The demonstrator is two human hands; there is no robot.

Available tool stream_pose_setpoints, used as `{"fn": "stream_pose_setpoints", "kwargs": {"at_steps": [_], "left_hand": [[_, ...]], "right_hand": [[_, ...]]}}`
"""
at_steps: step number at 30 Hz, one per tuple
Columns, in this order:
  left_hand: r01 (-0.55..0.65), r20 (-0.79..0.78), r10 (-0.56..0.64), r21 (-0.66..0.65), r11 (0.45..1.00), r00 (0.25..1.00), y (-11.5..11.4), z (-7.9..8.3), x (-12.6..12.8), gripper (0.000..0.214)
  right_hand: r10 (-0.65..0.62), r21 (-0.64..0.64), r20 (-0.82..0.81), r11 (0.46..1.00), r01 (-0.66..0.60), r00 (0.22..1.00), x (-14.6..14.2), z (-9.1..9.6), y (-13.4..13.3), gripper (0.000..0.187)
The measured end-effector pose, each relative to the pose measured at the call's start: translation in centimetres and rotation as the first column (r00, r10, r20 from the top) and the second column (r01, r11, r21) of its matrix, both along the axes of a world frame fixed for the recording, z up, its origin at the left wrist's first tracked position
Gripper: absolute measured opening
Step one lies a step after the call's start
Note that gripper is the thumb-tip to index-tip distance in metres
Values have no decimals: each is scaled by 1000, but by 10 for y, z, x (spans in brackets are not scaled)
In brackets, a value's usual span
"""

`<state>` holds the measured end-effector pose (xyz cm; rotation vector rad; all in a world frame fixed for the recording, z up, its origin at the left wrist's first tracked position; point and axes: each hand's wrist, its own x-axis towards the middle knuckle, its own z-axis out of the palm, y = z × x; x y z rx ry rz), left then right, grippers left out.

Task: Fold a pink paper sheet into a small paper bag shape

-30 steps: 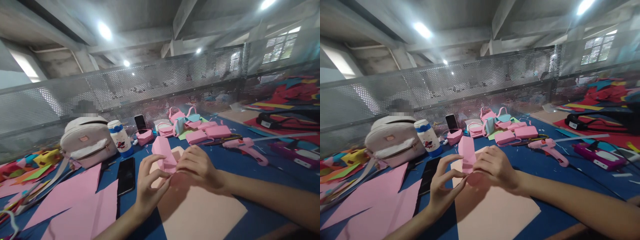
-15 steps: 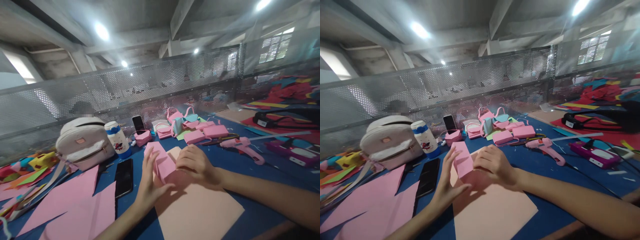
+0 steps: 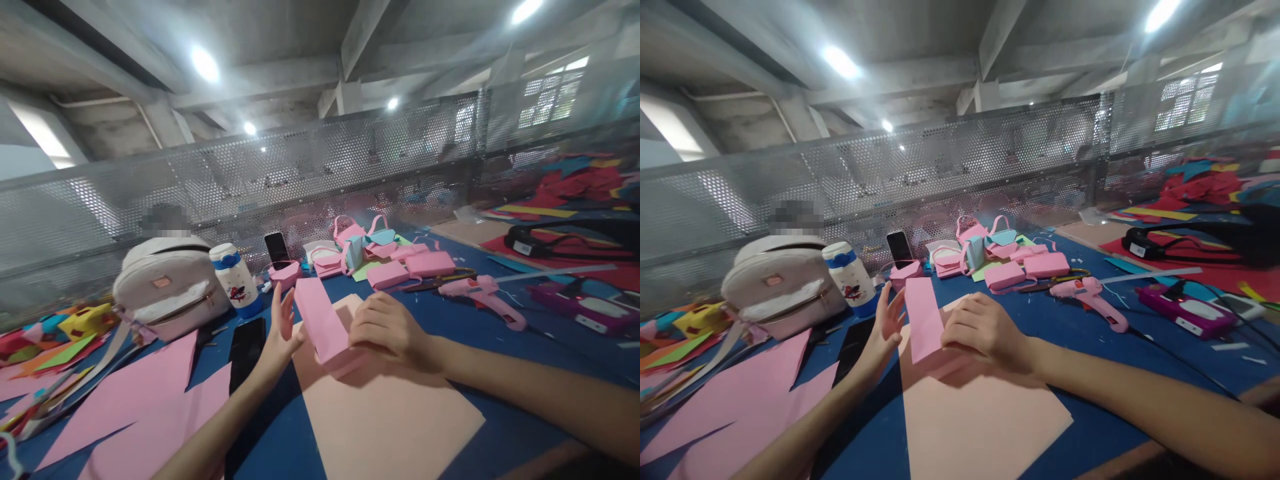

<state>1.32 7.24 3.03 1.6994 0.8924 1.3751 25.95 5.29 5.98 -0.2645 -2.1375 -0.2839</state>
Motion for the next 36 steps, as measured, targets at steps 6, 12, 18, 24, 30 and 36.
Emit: {"fn": "stream_pose_setpoints", "kwargs": {"at_steps": [6,12,18,24,30,36], "left_hand": [[-11,168,17,-33,999,986,14,20,-19,80],[-79,166,96,-106,991,981,12,32,-31,40],[-140,210,176,-177,974,962,5,34,-32,31],[-145,239,193,-205,968,952,3,34,-29,35],[-113,244,168,-223,968,955,4,34,-29,36],[-89,247,150,-243,966,957,-1,33,-27,36]], "right_hand": [[40,26,-23,999,-39,999,-3,-2,0,23],[50,17,-18,999,-50,999,-2,-2,-2,21],[33,-116,31,993,-29,999,4,5,-12,20],[-13,-265,75,964,32,997,27,16,-46,16],[-475,-275,-249,870,409,844,120,-15,-74,14],[-691,-275,-263,723,634,674,219,-66,-41,37]]}}
